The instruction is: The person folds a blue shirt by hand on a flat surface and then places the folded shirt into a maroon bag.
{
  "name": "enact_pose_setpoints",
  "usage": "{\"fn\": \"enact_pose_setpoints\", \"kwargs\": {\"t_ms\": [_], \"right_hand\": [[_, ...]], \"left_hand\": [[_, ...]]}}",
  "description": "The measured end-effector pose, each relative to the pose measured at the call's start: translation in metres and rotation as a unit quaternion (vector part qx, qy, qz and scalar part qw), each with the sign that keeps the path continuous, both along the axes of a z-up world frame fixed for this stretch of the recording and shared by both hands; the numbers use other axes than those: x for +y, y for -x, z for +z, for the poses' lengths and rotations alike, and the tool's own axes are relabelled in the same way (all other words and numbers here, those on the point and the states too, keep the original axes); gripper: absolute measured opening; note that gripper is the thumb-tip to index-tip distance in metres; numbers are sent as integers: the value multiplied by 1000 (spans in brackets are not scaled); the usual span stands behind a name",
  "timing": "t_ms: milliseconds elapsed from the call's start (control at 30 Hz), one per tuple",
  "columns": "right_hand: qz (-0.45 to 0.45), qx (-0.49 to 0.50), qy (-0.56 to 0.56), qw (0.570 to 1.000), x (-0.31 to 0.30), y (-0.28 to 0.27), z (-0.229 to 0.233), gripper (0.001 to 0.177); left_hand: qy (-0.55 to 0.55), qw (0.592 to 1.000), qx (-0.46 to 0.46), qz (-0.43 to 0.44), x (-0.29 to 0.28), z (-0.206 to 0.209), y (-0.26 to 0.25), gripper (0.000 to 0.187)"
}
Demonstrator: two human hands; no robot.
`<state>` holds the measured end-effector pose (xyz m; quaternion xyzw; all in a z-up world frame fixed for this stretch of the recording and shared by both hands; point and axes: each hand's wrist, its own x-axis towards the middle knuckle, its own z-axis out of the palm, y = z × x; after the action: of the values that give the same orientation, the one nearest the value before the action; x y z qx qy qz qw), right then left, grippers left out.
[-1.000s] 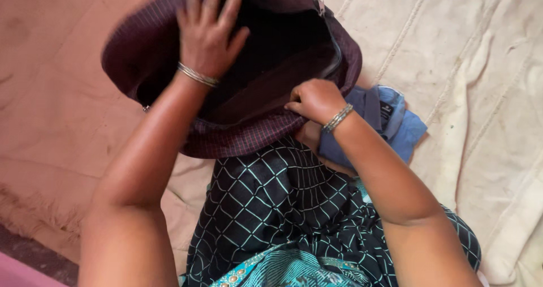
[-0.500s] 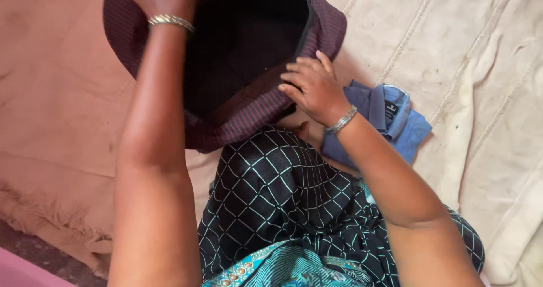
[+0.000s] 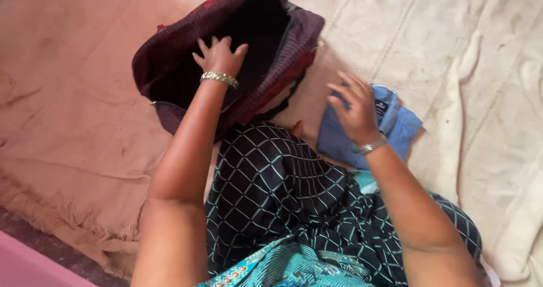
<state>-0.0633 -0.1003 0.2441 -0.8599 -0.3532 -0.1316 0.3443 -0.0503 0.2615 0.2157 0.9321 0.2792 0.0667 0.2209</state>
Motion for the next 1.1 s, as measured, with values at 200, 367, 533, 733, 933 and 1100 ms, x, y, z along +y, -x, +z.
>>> {"fn": "enact_pose_setpoints", "kwargs": {"t_ms": [200,367,533,733,933,1100], "right_hand": [[-191,115,-9,975,-176,-16,-113,30],[-331,165,3,929,-274,-20,-227,49],[-509,264,56,818,-282,-18,-279,93],[-484,393,18,782,-278,-18,-284,83],[-428,438,-71,788,-272,-25,-295,92],[-443,561,-44,698,-266,-29,-298,115]], "left_hand": [[138,895,-400,-142,-112,50,39,22],[466,830,-203,-230,-288,-47,16,32],[203,964,-27,-170,-332,-234,-9,70],[277,944,178,29,-320,-305,-24,101],[354,923,137,65,-316,-314,-25,100],[417,899,130,-26,-322,-318,-15,87]]}}
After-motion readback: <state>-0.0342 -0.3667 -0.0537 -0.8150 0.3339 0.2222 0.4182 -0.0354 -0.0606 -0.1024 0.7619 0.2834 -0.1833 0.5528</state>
